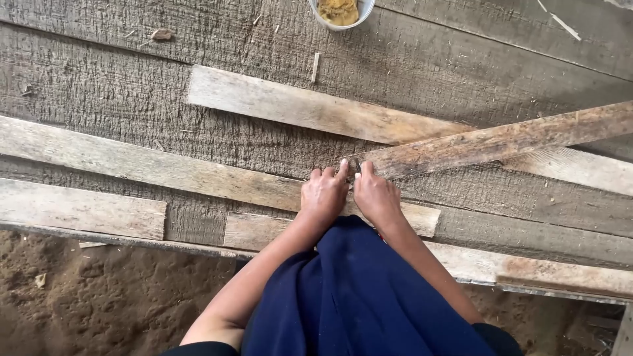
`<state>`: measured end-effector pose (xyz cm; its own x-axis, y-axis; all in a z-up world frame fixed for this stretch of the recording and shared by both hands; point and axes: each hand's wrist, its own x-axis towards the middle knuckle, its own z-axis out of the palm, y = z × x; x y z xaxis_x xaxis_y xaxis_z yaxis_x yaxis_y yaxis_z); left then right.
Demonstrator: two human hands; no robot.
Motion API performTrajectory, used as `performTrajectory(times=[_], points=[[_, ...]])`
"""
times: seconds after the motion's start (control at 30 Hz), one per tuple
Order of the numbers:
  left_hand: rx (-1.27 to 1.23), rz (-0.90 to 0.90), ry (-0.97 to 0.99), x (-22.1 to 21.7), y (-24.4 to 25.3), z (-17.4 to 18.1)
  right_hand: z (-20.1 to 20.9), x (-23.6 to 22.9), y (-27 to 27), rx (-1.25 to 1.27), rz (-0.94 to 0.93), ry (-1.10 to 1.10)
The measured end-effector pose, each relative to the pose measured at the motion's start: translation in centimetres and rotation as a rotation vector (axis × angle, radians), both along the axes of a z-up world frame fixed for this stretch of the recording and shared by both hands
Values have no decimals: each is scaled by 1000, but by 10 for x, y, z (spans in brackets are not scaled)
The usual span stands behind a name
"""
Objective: The person uses a red utility knife to scrape and clean the surface of several wooden planks on a wooden workbench. They repeatedly scrape along the length of each plank, remove loose debris, and set the cleaned planks aside.
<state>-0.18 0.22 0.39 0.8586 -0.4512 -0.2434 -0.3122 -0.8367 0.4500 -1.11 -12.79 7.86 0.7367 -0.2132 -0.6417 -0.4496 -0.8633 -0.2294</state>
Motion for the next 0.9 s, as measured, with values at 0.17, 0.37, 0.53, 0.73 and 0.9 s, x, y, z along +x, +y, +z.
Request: performTrajectory(times=[0.17, 0.37, 0.53, 0.73, 0.9], points=[[-20, -7, -37, -1, 0, -7, -16, 4, -3, -17, 22, -16], [-13, -8, -16, -2, -1, -10, -12, 9, -4, -38, 52, 71], [-15, -2, -22, 0, -1, -8, -18, 9, -6, -43, 60, 66], [-14, 3, -53, -1, -1, -3, 2, 13, 4, -42, 42, 59], [-15, -6, -27, -2, -2, -5, -10, 10, -5, -50, 63, 50]])
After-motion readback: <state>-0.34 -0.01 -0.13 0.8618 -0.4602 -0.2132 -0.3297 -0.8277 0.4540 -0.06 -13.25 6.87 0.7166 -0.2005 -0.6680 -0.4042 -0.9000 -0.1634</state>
